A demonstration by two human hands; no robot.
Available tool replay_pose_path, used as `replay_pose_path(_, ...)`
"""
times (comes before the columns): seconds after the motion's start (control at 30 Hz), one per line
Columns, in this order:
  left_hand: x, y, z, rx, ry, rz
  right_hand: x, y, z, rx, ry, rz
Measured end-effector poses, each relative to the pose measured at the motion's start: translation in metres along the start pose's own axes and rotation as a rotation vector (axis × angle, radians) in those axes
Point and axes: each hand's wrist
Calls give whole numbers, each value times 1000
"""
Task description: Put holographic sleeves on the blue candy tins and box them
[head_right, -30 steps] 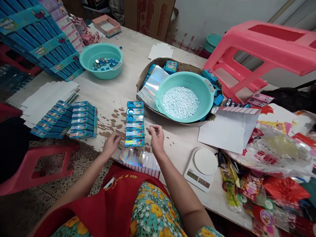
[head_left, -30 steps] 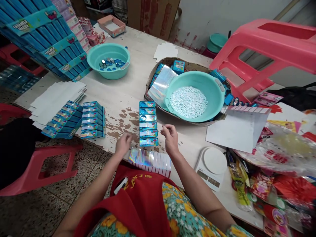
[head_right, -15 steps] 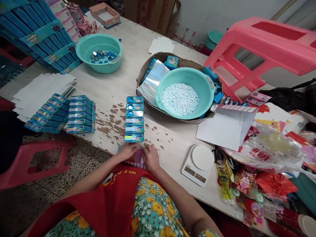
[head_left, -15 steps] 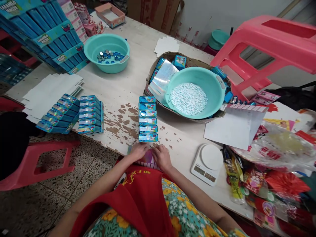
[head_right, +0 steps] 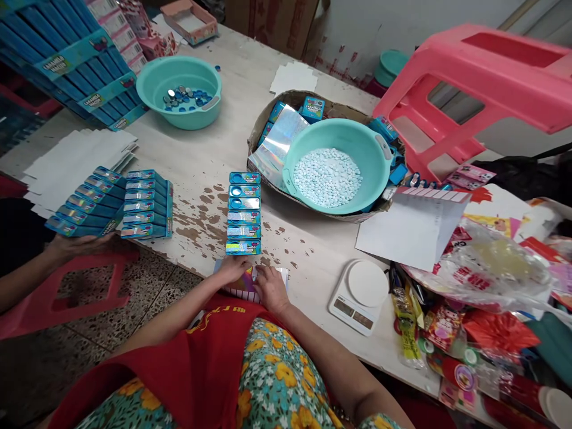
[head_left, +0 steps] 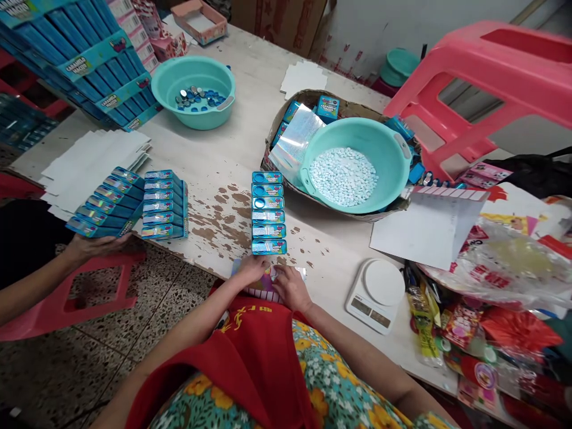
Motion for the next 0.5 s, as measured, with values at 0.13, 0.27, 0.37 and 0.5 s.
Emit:
replay_pose_path(0.13,-2,3,2,19,-7,26,0,-5,15,-97,-32,-112)
replay_pose_path(0.27,21,16,24,132,49,-19,1,-20,62,-379,79,-222)
replay_pose_path(0.37,55,34,57,596,22,-186,2,-35,107,-626,138,-306)
replay_pose_path(0.5,86,60,98,880,-122,-198,-5,-49,144,-798,138,-362)
Point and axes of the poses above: each hand's wrist, its own x-axis away from the middle knuckle, its own z-axis out of the back of the hand, y = z × x, and after that the axes turned 4 degrees about y, right-handed
